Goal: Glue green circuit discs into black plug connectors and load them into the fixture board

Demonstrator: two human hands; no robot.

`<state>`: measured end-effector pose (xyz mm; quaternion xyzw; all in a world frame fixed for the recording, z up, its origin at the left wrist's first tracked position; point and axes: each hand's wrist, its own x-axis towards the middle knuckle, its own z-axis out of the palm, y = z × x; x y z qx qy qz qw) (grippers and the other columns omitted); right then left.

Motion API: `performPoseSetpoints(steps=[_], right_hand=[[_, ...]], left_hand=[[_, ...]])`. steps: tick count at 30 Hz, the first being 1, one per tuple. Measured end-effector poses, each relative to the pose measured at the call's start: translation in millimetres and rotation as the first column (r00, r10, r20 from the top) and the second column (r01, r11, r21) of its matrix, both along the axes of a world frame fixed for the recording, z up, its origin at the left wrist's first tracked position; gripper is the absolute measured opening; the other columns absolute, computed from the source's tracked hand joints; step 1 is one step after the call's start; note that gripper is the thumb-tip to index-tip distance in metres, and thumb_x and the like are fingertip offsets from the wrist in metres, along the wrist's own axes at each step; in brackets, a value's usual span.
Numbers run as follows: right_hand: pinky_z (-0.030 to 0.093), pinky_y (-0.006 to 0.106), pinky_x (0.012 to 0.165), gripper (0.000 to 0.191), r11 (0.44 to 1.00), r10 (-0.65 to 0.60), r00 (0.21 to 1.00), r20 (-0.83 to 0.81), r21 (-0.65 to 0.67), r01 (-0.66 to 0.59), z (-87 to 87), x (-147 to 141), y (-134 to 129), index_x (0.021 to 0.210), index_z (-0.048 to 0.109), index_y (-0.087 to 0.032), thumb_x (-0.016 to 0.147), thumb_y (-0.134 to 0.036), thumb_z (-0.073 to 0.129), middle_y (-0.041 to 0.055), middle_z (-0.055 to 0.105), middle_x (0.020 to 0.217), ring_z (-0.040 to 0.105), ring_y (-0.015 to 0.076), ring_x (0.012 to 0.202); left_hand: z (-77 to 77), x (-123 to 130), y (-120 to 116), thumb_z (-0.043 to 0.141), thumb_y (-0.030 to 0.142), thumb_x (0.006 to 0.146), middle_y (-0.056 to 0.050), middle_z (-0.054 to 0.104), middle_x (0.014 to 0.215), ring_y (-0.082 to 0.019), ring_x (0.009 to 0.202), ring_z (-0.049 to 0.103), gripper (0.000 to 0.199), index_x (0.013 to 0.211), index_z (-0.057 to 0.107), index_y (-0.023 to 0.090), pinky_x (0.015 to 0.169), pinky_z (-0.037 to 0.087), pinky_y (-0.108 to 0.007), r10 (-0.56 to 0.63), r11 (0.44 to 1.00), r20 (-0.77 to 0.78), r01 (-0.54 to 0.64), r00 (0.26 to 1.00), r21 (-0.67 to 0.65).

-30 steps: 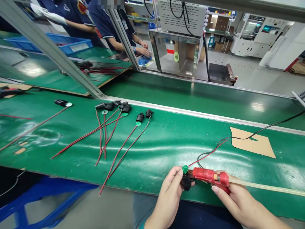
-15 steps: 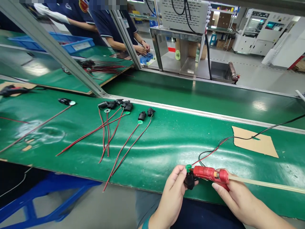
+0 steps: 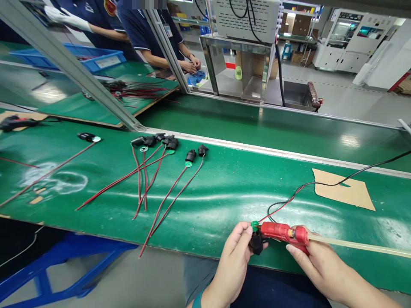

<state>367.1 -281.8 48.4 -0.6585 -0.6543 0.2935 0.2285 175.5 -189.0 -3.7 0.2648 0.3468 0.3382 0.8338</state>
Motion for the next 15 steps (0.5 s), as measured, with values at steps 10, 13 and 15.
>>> performPoseSetpoints(steps=[10, 13, 15], right_hand=[[0.056, 0.034, 0.085, 0.015, 0.993, 0.057, 0.993, 0.107, 0.093, -0.067, -3.8, 1.7, -5.9, 0.116, 0.051, -0.025, 0.106, -0.027, 0.04, 0.0076, 0.065, 0.106, 0.067, 0.0239, 0.101], [0.054, 0.036, 0.084, 0.014, 0.993, 0.08, 0.991, 0.103, 0.084, -0.089, -2.0, 0.4, -4.5, 0.115, 0.049, -0.024, 0.107, -0.023, 0.038, 0.0075, 0.064, 0.105, 0.066, 0.0224, 0.096], [0.053, 0.036, 0.08, 0.013, 0.992, 0.09, 0.991, 0.101, 0.077, -0.098, -1.0, -0.2, -3.0, 0.113, 0.048, -0.024, 0.107, -0.022, 0.036, 0.0063, 0.063, 0.101, 0.065, 0.0212, 0.088]], left_hand=[[-3.7, -0.9, 0.3, 0.061, 0.04, 0.097, 0.001, 0.06, 0.083, -0.014, 0.08, 0.057, 0.02, 0.091, 0.06, 0.021, 0.074, 0.049, -0.024, -0.007, 0.995, -0.078, 0.015, 0.997, 0.099], [-3.3, -1.2, 0.8, 0.061, 0.045, 0.096, 0.003, 0.056, 0.077, -0.012, 0.072, 0.052, 0.026, 0.088, 0.059, 0.021, 0.067, 0.045, -0.022, -0.006, 0.984, -0.143, 0.031, 0.99, 0.173], [-2.5, -1.1, 1.4, 0.061, 0.049, 0.095, 0.003, 0.055, 0.076, -0.011, 0.071, 0.051, 0.03, 0.086, 0.058, 0.02, 0.063, 0.041, -0.021, 0.004, 0.974, -0.198, 0.041, 0.98, 0.221]])
